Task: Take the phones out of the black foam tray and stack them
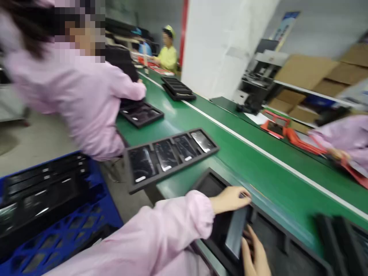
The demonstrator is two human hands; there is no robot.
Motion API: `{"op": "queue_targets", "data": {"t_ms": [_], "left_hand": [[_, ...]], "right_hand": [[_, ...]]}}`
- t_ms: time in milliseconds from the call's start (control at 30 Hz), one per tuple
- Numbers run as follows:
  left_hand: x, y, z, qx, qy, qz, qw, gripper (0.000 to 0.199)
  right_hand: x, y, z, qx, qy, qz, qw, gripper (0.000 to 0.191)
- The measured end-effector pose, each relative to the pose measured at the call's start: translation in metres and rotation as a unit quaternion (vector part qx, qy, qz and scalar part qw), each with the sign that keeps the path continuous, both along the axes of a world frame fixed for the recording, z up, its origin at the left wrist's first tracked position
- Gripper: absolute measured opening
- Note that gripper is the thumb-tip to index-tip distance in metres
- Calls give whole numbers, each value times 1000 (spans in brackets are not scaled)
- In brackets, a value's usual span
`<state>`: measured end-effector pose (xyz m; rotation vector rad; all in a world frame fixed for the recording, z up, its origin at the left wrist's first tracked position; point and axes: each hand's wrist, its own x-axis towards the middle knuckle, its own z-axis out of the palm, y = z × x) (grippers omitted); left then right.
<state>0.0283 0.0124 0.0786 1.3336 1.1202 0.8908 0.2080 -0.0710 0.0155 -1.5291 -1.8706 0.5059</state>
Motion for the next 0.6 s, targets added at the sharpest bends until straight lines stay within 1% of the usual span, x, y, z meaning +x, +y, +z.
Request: {"op": "queue_targets", "data": {"t_ms": [67, 100, 133, 167, 200, 267, 333, 400, 500, 533, 600], "left_hand": [[3, -21, -18, 9, 1, 44, 999, 67], [3, -32, -27, 6, -1, 54, 999, 85], [1, -43, -36, -2, -3, 56, 998, 98], [-2, -52, -44, -12, -2, 60, 998, 104], [-6, -58, -50, -21, -1, 67, 997, 103], [-10, -65, -58, -35, 4, 84, 996, 98], [-10, -65, -63, -35, 0, 97, 995, 92], [-8, -64, -68, -27, -15, 105, 994, 91], [-6, -65, -74, -9, -46, 110, 993, 98], [-6, -66, -75, -4, -55, 109, 992, 101], [-8, -69, -76, 1, -71, 102, 992, 106]], "right_hand": [[7, -21, -8, -7, 6, -36, 999, 84], [6, -26, -12, -17, 16, -35, 999, 81], [4, -28, -15, -24, 18, -43, 999, 78], [0, -27, -18, -33, 24, -55, 998, 75], [-2, -26, -20, -47, 38, -64, 996, 74], [-6, -22, -20, -90, 93, -86, 988, 79], [-6, -20, -18, -134, 157, -104, 973, 86], [-4, -19, -14, -159, 198, -118, 960, 86], [-2, -17, -9, -185, 254, -120, 942, 82], [-2, -16, -7, -197, 277, -115, 933, 78], [-2, -14, -4, -222, 323, -100, 915, 64]]}}
